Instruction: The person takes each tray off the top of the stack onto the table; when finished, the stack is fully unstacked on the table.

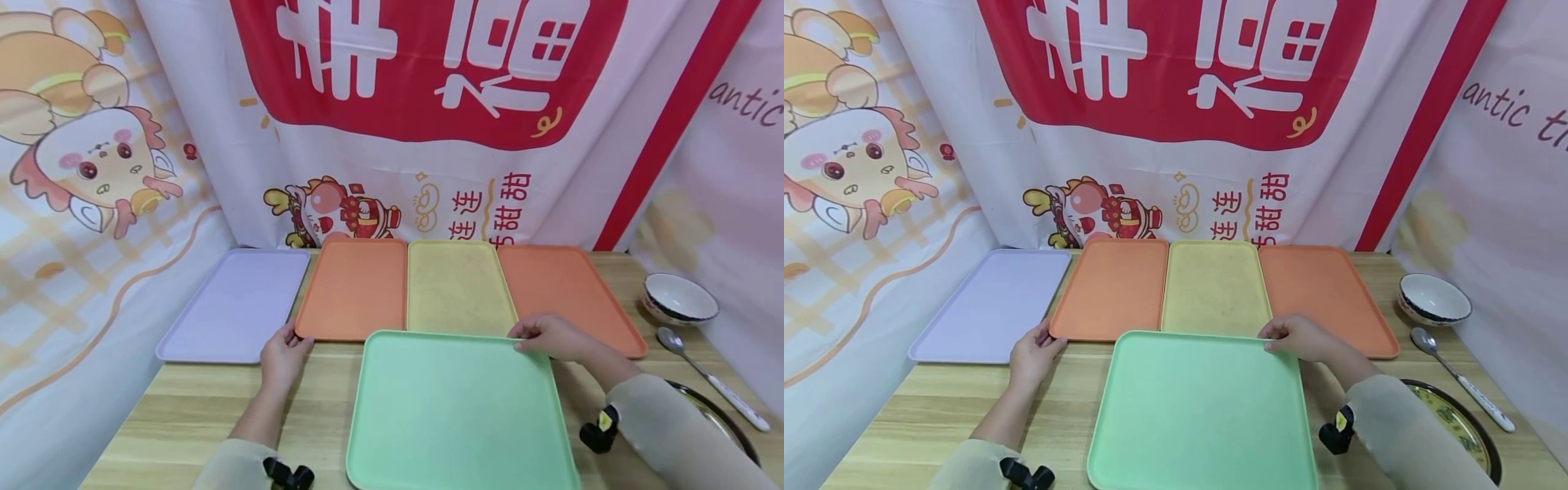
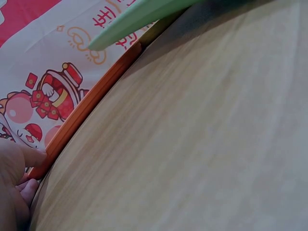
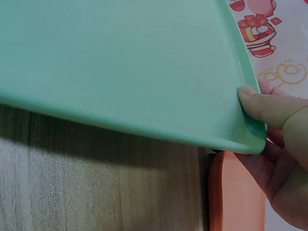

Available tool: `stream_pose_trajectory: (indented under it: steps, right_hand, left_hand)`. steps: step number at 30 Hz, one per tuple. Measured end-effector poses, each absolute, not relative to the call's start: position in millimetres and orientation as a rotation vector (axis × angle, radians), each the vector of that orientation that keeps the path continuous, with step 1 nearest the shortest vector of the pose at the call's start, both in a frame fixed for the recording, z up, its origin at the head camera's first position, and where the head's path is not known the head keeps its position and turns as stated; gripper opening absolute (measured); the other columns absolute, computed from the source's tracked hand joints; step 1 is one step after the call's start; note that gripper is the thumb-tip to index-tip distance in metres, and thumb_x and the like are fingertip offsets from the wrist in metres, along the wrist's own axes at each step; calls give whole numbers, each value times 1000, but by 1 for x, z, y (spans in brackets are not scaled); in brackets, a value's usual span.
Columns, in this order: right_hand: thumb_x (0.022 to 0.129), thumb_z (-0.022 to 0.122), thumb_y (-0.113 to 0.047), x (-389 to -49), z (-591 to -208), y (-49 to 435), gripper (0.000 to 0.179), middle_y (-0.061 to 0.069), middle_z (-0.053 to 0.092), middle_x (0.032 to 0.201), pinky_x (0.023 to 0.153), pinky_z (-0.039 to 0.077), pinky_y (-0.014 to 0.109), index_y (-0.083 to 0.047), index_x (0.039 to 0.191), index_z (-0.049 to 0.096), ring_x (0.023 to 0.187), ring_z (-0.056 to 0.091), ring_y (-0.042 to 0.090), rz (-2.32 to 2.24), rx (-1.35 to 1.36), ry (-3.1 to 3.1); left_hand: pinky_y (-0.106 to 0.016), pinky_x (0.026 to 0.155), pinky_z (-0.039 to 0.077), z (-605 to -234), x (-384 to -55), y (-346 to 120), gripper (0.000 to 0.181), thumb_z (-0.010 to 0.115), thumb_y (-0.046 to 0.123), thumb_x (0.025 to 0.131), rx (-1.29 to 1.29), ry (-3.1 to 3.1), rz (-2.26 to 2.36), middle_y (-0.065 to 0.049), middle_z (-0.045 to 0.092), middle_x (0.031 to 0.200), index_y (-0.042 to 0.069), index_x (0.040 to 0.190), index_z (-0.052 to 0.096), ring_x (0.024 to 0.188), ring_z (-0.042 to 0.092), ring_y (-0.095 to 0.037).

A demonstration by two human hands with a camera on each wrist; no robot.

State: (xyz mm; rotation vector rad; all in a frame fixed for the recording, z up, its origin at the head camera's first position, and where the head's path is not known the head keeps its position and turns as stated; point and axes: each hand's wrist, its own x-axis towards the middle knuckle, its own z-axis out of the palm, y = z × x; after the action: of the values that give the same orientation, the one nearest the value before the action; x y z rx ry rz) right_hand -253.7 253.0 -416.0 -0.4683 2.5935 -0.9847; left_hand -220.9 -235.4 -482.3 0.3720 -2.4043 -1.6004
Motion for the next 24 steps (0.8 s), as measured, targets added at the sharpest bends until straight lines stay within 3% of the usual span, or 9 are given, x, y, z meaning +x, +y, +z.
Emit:
stream_pose_trajectory:
  steps: [13,24]
  right_hand:
    - [88,69,-5,-251,-429,245,14,1,67,92,66,50,20,-11,99,76,82,54,12,-863,-592,2634]
    - [88,70,-6,-250,-435,242,13,0,68,91,69,52,23,-13,96,77,82,55,11,-835,-526,2701]
  left_hand:
    - [-37,100,54,-483,-219,-233,58,69,6,87,313,-2354,-1582,-36,51,134,-14,136,47,123,56,-44]
    - [-41,107,48,-481,-220,-233,57,67,3,90,368,-2404,-1619,-31,49,140,-11,140,44,129,52,-40]
